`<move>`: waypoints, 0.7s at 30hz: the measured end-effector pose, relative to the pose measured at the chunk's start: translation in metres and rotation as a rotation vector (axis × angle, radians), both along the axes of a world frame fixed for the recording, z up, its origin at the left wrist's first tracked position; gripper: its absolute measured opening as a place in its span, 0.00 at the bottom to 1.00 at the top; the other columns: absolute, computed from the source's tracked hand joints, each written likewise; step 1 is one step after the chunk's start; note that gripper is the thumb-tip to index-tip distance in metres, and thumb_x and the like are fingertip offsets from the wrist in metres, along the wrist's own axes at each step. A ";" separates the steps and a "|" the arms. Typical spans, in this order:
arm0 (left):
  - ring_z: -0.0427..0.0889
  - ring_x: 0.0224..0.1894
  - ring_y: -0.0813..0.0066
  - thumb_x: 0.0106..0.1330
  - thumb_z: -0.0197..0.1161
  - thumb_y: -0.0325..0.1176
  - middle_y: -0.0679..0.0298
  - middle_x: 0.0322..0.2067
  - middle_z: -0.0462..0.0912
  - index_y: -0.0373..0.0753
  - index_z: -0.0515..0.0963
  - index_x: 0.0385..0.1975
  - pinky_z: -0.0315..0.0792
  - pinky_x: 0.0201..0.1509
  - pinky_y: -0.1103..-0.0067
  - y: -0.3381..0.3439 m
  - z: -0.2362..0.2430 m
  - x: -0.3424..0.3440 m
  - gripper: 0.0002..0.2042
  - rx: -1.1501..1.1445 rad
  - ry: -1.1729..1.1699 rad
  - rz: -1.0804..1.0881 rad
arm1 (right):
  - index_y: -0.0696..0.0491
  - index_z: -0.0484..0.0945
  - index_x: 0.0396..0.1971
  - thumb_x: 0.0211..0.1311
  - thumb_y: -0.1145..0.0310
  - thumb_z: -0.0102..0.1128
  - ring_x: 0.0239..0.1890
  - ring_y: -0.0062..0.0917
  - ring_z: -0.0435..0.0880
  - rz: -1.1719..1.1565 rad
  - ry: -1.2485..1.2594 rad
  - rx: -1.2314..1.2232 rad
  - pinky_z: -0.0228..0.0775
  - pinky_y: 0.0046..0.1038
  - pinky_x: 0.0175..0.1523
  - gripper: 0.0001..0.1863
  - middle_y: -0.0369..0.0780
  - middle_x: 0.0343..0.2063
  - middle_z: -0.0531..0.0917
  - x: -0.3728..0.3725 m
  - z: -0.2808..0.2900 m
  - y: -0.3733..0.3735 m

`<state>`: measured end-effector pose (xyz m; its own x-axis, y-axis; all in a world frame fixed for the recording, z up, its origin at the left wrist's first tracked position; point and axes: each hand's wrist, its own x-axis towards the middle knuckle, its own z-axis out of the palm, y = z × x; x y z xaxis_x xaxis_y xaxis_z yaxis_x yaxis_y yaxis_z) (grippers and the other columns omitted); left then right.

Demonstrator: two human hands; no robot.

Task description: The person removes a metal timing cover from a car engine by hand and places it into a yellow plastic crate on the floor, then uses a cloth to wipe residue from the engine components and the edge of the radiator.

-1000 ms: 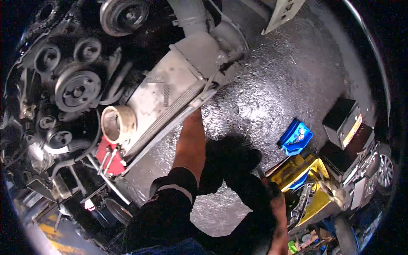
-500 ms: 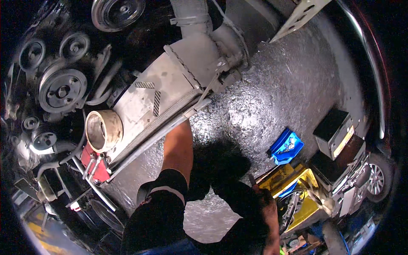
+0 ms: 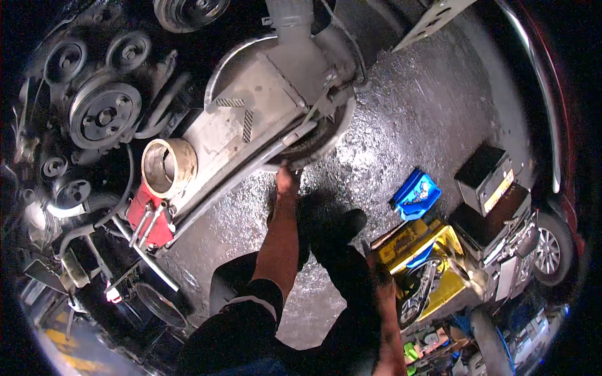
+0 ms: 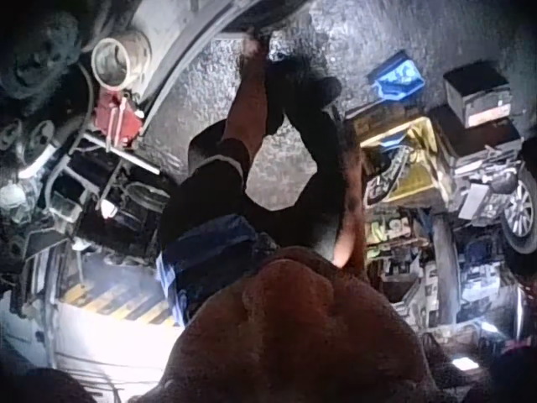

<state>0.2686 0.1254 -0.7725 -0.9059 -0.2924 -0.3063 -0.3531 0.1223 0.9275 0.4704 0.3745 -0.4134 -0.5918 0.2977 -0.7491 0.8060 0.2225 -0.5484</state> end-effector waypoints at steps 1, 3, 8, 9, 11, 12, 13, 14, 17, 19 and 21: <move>0.72 0.41 0.66 0.60 0.56 0.34 0.57 0.43 0.72 0.35 0.69 0.46 0.71 0.42 0.71 0.034 0.019 0.023 0.17 0.227 -0.243 0.034 | 0.59 0.73 0.44 0.63 0.61 0.45 0.40 0.35 0.75 -0.128 -0.136 0.025 0.65 0.30 0.48 0.18 0.46 0.36 0.78 0.011 0.005 0.001; 0.73 0.37 0.63 0.60 0.55 0.36 0.56 0.41 0.73 0.36 0.69 0.47 0.71 0.39 0.69 0.053 0.055 0.057 0.17 0.476 -0.486 0.163 | 0.60 0.72 0.44 0.65 0.63 0.41 0.37 0.37 0.74 0.001 -0.031 0.208 0.65 0.32 0.46 0.17 0.47 0.37 0.76 0.066 -0.010 0.005; 0.75 0.34 0.62 0.62 0.50 0.39 0.56 0.36 0.76 0.38 0.72 0.46 0.70 0.41 0.72 0.004 0.096 0.154 0.17 0.338 -0.587 0.035 | 0.56 0.70 0.36 0.61 0.62 0.48 0.19 0.19 0.64 -0.623 0.189 0.189 0.57 0.22 0.23 0.12 0.33 0.19 0.68 0.141 0.008 -0.018; 0.75 0.34 0.62 0.62 0.50 0.39 0.56 0.36 0.76 0.38 0.72 0.46 0.70 0.41 0.72 0.001 0.115 0.180 0.17 0.340 -0.596 0.040 | 0.53 0.70 0.35 0.61 0.59 0.50 0.16 0.10 0.60 -0.964 0.170 0.051 0.52 0.15 0.20 0.12 0.28 0.17 0.65 0.134 0.037 -0.027; 0.75 0.35 0.62 0.62 0.51 0.39 0.56 0.36 0.77 0.38 0.72 0.46 0.69 0.41 0.72 -0.001 0.169 0.246 0.16 0.029 -0.385 -0.246 | 0.52 0.71 0.38 0.60 0.59 0.52 0.14 0.11 0.59 -0.920 0.162 0.105 0.50 0.16 0.17 0.13 0.27 0.15 0.62 0.170 0.073 -0.026; 0.75 0.36 0.62 0.61 0.51 0.39 0.57 0.36 0.77 0.38 0.73 0.45 0.69 0.42 0.72 -0.005 0.194 0.272 0.16 -0.135 -0.252 -0.372 | 0.52 0.72 0.39 0.60 0.58 0.52 0.13 0.11 0.58 -0.935 0.163 0.131 0.50 0.17 0.17 0.14 0.27 0.14 0.62 0.175 0.096 -0.032; 0.75 0.36 0.63 0.61 0.52 0.39 0.57 0.36 0.77 0.38 0.73 0.45 0.69 0.42 0.72 -0.009 0.215 0.286 0.16 -0.308 -0.105 -0.480 | 0.52 0.72 0.40 0.60 0.58 0.52 0.13 0.10 0.58 -0.943 0.176 0.146 0.49 0.17 0.16 0.14 0.27 0.14 0.62 0.173 0.115 -0.036; 0.75 0.37 0.63 0.61 0.53 0.39 0.57 0.36 0.77 0.38 0.74 0.44 0.69 0.42 0.72 -0.012 0.239 0.297 0.15 -0.491 0.039 -0.566 | 0.52 0.73 0.42 0.60 0.58 0.52 0.13 0.10 0.57 -0.927 0.244 0.054 0.48 0.16 0.16 0.16 0.27 0.14 0.62 0.186 0.126 -0.037; 0.74 0.40 0.64 0.60 0.54 0.39 0.58 0.39 0.76 0.38 0.74 0.45 0.69 0.45 0.73 -0.007 0.312 0.322 0.16 -0.138 -0.457 -0.421 | 0.52 0.72 0.45 0.60 0.59 0.50 0.13 0.10 0.57 -0.927 0.192 0.146 0.47 0.15 0.17 0.17 0.26 0.14 0.61 0.207 0.172 -0.040; 0.73 0.42 0.66 0.60 0.56 0.39 0.59 0.42 0.75 0.38 0.73 0.45 0.68 0.47 0.74 -0.024 0.352 0.343 0.17 0.403 -1.017 -0.128 | 0.53 0.71 0.42 0.60 0.60 0.49 0.16 0.10 0.58 -0.896 0.267 0.064 0.49 0.15 0.20 0.15 0.27 0.17 0.62 0.232 0.191 -0.028; 0.72 0.43 0.69 0.60 0.56 0.39 0.60 0.43 0.74 0.37 0.72 0.45 0.67 0.49 0.73 -0.049 0.381 0.391 0.17 0.273 -0.565 -0.345 | 0.53 0.70 0.43 0.61 0.60 0.48 0.19 0.09 0.58 -0.830 0.336 0.110 0.49 0.15 0.23 0.15 0.27 0.19 0.62 0.239 0.214 -0.020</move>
